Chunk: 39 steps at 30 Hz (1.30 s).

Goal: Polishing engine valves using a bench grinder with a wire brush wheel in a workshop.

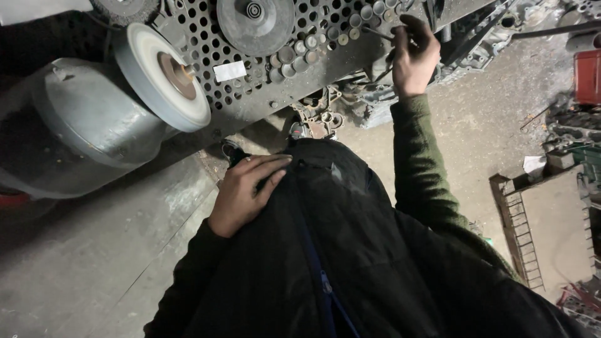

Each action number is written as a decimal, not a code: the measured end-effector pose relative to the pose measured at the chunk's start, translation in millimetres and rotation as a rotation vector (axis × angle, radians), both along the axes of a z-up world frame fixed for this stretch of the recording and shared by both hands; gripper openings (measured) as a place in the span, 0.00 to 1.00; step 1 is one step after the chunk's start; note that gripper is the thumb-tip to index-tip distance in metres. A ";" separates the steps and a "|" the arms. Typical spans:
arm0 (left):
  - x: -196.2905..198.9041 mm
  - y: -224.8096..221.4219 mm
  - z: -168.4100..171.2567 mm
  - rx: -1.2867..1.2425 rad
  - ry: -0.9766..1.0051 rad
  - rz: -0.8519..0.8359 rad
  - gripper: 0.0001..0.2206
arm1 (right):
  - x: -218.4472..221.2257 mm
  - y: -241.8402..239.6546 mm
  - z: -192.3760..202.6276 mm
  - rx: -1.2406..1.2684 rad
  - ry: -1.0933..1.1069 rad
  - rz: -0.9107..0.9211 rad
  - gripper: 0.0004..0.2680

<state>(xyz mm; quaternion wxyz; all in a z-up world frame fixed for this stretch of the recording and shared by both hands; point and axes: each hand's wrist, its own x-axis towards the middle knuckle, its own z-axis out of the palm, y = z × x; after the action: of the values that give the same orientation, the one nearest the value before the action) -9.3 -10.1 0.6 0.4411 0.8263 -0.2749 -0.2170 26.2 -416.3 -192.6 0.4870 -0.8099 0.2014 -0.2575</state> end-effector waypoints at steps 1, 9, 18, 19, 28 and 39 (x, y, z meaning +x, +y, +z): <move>-0.7 0.0 0.2 -0.004 0.010 0.003 0.11 | 0.2 -3.7 1.5 0.017 -0.042 0.057 0.09; -3.9 5.1 -4.3 0.000 0.036 0.041 0.12 | 18.2 5.7 0.2 0.644 -0.233 0.162 0.07; -2.3 5.7 1.7 0.019 0.016 0.028 0.12 | 31.8 -19.6 -33.0 0.645 -0.411 0.002 0.15; -0.9 4.6 3.5 0.021 0.023 0.034 0.12 | 35.5 -33.2 -53.1 0.496 -0.385 -0.030 0.17; 2.5 9.8 2.8 0.010 0.033 0.034 0.11 | 54.5 -46.4 -87.6 0.076 -0.164 -0.043 0.20; 2.3 24.7 -2.3 -0.013 0.023 0.035 0.12 | 53.0 -22.5 -21.5 0.142 -0.201 0.083 0.14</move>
<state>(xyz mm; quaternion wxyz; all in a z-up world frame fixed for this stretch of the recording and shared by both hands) -7.0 14.6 -1.7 0.4534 0.8255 -0.2569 -0.2168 79.1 -438.8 -214.1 0.5713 -0.7510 0.1356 -0.3021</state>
